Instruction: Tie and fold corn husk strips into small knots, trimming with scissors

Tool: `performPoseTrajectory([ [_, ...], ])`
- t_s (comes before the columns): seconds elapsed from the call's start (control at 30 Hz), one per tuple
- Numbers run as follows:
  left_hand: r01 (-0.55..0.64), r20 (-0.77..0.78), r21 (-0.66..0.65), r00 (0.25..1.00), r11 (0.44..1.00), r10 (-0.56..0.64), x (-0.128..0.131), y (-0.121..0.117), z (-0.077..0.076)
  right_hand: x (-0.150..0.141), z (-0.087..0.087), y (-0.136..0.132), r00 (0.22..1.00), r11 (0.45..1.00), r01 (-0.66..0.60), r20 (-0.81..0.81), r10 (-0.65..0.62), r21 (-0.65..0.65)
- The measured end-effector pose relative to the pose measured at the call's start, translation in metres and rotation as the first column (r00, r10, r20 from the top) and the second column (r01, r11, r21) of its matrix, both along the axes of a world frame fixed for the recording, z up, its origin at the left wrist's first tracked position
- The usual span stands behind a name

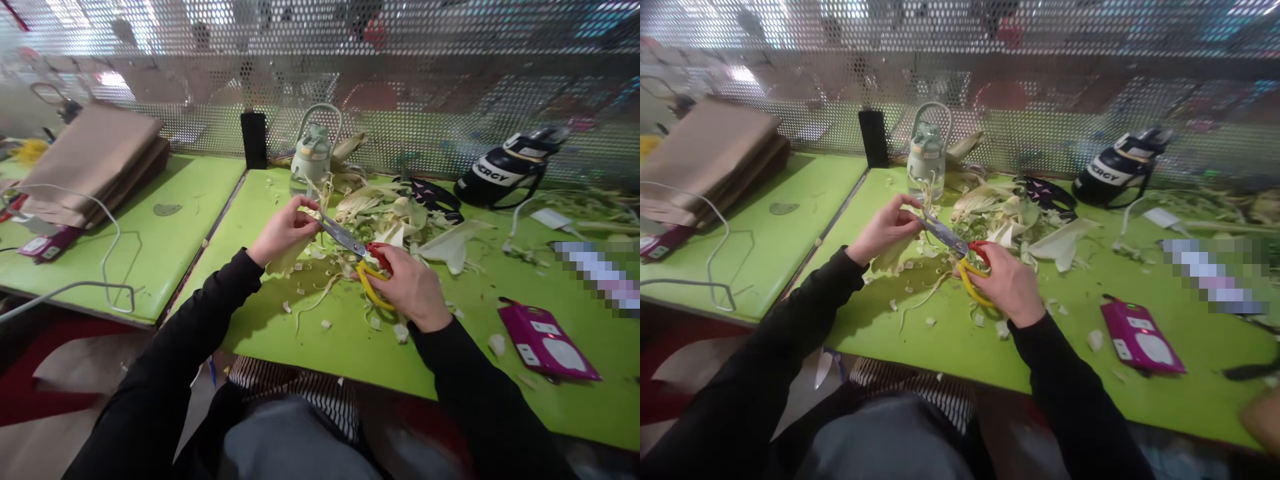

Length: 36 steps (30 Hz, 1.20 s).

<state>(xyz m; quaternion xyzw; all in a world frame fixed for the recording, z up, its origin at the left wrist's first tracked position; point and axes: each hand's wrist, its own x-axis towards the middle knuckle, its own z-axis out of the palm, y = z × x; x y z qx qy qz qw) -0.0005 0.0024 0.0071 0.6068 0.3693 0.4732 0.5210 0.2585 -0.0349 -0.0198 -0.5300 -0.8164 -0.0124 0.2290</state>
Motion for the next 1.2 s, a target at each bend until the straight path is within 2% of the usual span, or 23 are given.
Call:
performPoseTrajectory([
  [0.3, -0.095, -0.15, 0.072, 0.983, 0.993, 0.105, 0.0, -0.003, 0.0, -0.004, 0.003, -0.005, 0.999, 0.999, 0.032, 0.012, -0.032, -0.011],
  [0.4, -0.116, -0.162, 0.089, 0.978, 0.989, 0.129, 0.001, -0.003, 0.001, -0.008, 0.008, -0.007, 0.997, 0.995, 0.006, -0.079, -0.014, -0.098],
  [0.5, -0.16, -0.142, 0.076, 0.975, 0.984, 0.17, 0.0, -0.002, 0.004, -0.01, 0.012, -0.008, 0.97, 0.97, 0.011, -0.232, -0.069, -0.244],
  [0.57, -0.211, -0.125, 0.06, 0.968, 0.976, 0.217, -0.002, -0.001, 0.006, -0.009, 0.011, -0.009, 0.926, 0.921, -0.034, -0.359, -0.117, -0.387],
  [0.6, -0.237, -0.118, 0.056, 0.963, 0.97, 0.242, -0.003, 0.0, 0.008, -0.009, 0.01, -0.009, 0.889, 0.872, -0.114, -0.441, -0.125, -0.477],
  [0.63, -0.259, -0.111, 0.053, 0.958, 0.964, 0.264, -0.004, 0.001, 0.009, -0.008, 0.009, -0.01, 0.836, 0.797, -0.236, -0.534, -0.125, -0.556],
  [0.67, -0.276, -0.107, 0.05, 0.954, 0.96, 0.28, -0.004, 0.002, 0.01, -0.008, 0.007, -0.012, 0.774, 0.697, -0.376, -0.62, -0.126, -0.61],
  [0.73, -0.301, -0.104, 0.065, 0.946, 0.951, 0.306, -0.004, 0.003, 0.009, -0.009, 0.003, -0.016, 0.664, 0.505, -0.588, -0.734, -0.145, -0.632],
  [0.77, -0.312, -0.11, 0.09, 0.941, 0.946, 0.32, -0.004, 0.003, 0.008, -0.01, 0.002, -0.018, 0.635, 0.446, -0.638, -0.756, -0.157, -0.628],
  [0.8, -0.322, -0.12, 0.13, 0.934, 0.938, 0.337, -0.003, 0.003, 0.007, -0.011, 0.001, -0.02, 0.623, 0.416, -0.656, -0.763, -0.173, -0.63],
  [0.9, -0.339, -0.177, 0.318, 0.896, 0.885, 0.407, 0.0, 0.003, -0.001, -0.018, 0.001, -0.025, 0.621, 0.389, -0.651, -0.752, -0.221, -0.652],
  [1.03, -0.325, -0.257, 0.552, 0.81, 0.768, 0.528, 0.004, 0.004, -0.011, -0.026, 0.001, -0.026, 0.574, 0.379, -0.674, -0.773, -0.271, -0.634],
  [1.1, -0.321, -0.275, 0.6, 0.778, 0.733, 0.566, 0.005, 0.004, -0.015, -0.028, 0.0, -0.027, 0.549, 0.383, -0.681, -0.781, -0.296, -0.624],
  [1.2, -0.322, -0.282, 0.619, 0.76, 0.716, 0.586, 0.006, 0.005, -0.018, -0.03, -0.002, -0.027, 0.533, 0.381, -0.681, -0.78, -0.328, -0.626],
])
